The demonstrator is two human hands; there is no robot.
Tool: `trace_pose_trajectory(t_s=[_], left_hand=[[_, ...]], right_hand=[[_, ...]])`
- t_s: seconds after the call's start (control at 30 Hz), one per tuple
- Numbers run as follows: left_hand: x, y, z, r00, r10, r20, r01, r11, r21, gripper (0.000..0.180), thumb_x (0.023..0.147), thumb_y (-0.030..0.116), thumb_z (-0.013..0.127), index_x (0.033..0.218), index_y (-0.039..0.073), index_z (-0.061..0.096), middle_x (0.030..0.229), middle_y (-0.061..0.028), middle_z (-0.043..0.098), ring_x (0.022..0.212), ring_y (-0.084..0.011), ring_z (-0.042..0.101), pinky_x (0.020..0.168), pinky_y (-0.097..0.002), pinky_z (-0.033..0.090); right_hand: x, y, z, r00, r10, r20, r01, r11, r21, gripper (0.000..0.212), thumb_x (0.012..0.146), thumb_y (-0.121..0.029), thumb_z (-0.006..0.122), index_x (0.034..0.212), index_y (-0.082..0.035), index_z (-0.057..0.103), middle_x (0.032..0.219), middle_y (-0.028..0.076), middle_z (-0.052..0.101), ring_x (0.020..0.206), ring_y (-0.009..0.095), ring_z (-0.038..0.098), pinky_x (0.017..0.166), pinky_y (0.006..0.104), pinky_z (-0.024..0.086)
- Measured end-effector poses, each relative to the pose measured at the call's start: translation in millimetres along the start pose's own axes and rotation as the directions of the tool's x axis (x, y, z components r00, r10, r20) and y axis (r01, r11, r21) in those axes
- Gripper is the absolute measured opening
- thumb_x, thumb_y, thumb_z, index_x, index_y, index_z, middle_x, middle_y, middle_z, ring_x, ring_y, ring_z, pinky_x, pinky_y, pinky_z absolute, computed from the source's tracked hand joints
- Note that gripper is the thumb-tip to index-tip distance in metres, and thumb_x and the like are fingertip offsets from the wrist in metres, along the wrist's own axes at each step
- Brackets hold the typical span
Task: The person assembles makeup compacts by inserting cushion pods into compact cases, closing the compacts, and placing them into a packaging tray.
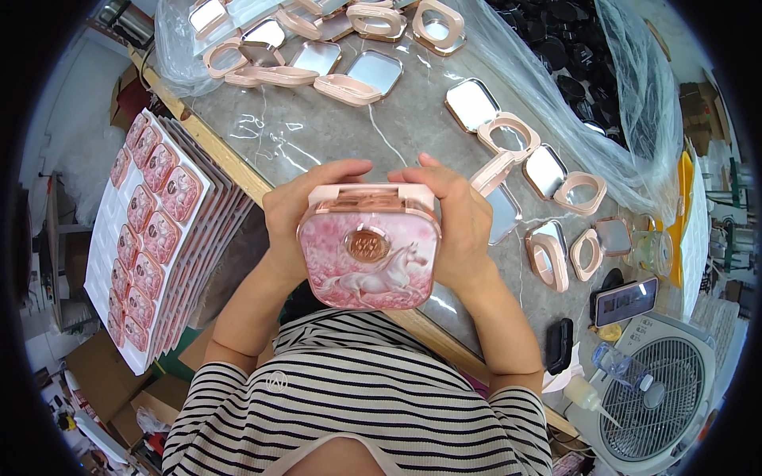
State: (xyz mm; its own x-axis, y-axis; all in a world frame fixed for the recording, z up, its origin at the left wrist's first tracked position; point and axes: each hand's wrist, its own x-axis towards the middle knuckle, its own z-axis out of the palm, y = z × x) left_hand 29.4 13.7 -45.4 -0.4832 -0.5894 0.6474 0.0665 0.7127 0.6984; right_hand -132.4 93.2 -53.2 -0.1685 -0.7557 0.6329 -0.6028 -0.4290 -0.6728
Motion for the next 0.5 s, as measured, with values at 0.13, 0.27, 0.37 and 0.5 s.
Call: trace_pose_trajectory(t_s=[0.13, 0.27, 0.37, 0.5], left_hand=[[-1, 3, 1, 0.988, -0.145, -0.055, 0.146, 0.989, 0.025, 0.022, 0.076, 0.007, 0.067, 0.098, 0.001, 0.063, 0.079, -0.0111, 0.066, 0.062, -0.0187, 0.063, 0.060, -0.0269, 0.051], [-1, -14, -2, 0.894, -0.424, 0.145, 0.448, 0.857, -0.256, 0.029, 0.074, 0.000, 0.064, 0.103, 0.001, 0.062, 0.076, -0.0068, 0.064, 0.064, -0.0134, 0.060, 0.063, -0.0240, 0.050], [-2, -12, -10, 0.806, -0.582, 0.109, 0.572, 0.717, -0.398, 0.031, 0.073, 0.001, 0.067, 0.103, 0.000, 0.061, 0.084, -0.0057, 0.063, 0.072, -0.0108, 0.061, 0.062, -0.0253, 0.050], [5, 1, -22, 0.759, -0.621, 0.199, 0.652, 0.726, -0.220, 0.029, 0.072, 0.004, 0.070, 0.099, 0.000, 0.060, 0.082, -0.0084, 0.062, 0.071, -0.0134, 0.061, 0.060, -0.0268, 0.049]], right_hand=[[10, -16, -11, 0.932, 0.341, 0.122, -0.334, 0.940, -0.072, 0.039, 0.069, -0.014, 0.075, 0.100, -0.004, 0.053, 0.078, 0.013, 0.065, 0.071, 0.025, 0.066, 0.070, 0.0314, 0.050], [15, -7, -6, 0.915, 0.330, 0.232, -0.356, 0.931, 0.080, 0.048, 0.067, -0.011, 0.076, 0.107, 0.000, 0.053, 0.087, 0.012, 0.064, 0.082, 0.024, 0.065, 0.074, 0.0297, 0.048], [7, 7, -8, 0.890, 0.323, 0.321, -0.374, 0.921, 0.110, 0.050, 0.065, -0.007, 0.075, 0.109, 0.000, 0.054, 0.093, 0.012, 0.064, 0.086, 0.024, 0.063, 0.080, 0.0291, 0.046], [9, -6, 2, 0.881, 0.420, 0.216, -0.450, 0.886, 0.110, 0.042, 0.065, -0.007, 0.074, 0.101, 0.001, 0.054, 0.088, 0.007, 0.062, 0.082, 0.015, 0.058, 0.076, 0.0266, 0.045]])
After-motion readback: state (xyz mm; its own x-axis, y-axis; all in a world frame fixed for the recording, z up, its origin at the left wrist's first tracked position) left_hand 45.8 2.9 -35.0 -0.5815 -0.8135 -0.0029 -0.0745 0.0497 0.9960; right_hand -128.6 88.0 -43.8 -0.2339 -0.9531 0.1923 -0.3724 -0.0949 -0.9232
